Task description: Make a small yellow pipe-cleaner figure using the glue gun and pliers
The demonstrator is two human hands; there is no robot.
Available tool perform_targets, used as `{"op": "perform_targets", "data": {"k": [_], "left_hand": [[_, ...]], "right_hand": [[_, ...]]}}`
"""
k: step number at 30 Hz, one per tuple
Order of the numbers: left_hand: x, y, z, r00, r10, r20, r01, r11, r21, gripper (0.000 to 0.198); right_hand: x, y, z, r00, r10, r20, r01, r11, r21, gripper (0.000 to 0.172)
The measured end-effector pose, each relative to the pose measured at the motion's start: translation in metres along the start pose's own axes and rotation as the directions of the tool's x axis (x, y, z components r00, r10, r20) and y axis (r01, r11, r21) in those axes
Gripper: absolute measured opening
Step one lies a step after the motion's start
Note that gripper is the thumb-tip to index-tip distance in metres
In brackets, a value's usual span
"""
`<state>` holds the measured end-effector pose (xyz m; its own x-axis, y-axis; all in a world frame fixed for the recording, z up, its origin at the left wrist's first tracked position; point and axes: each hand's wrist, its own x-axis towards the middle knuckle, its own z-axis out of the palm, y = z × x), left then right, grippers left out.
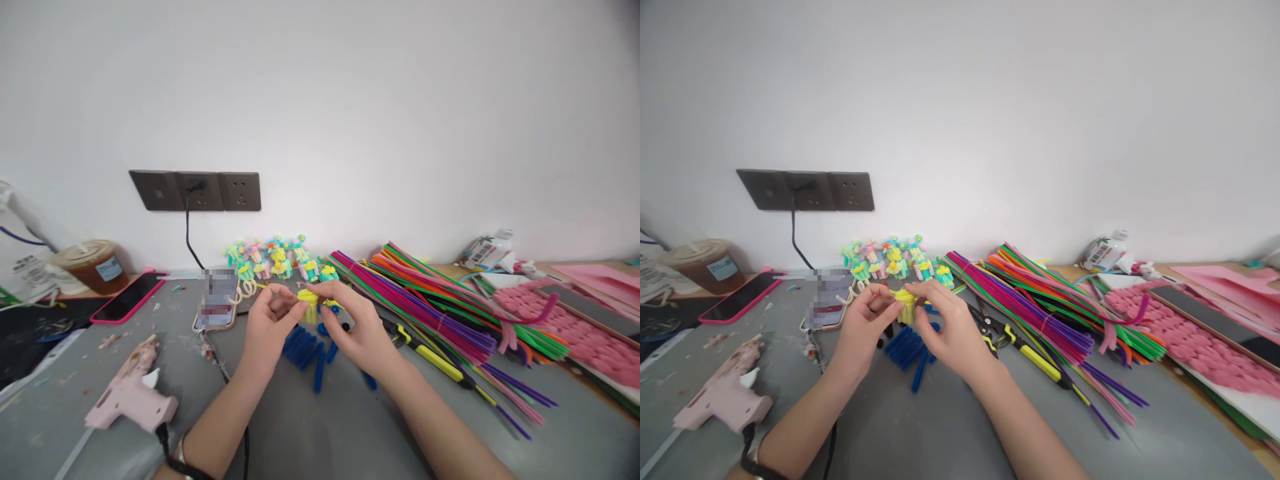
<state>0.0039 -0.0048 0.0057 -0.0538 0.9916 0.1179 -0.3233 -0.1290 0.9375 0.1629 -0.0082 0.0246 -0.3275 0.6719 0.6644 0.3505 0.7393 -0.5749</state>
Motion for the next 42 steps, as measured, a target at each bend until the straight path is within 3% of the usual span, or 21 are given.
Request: {"op": "perform_targets", "data": {"k": [21,42], "left_hand": [[-0.0008,-0.0012,0.0007,0.999,0.007,0.032,-0.007,1.0,0.028,0.033],[-0.0016,-0.0018,-0.0008,0.995,0.046,0.084,-0.057,0.991,0.124,0.03]], "right_hand": [[0.0026,0.0062,0.0007,0.996,-0.015,-0.091,0.015,1.0,0.006,0.028],[0.0023,0.0089,0.0006,0.996,0.025,-0.084,-0.02,0.998,0.063,0.026]]}}
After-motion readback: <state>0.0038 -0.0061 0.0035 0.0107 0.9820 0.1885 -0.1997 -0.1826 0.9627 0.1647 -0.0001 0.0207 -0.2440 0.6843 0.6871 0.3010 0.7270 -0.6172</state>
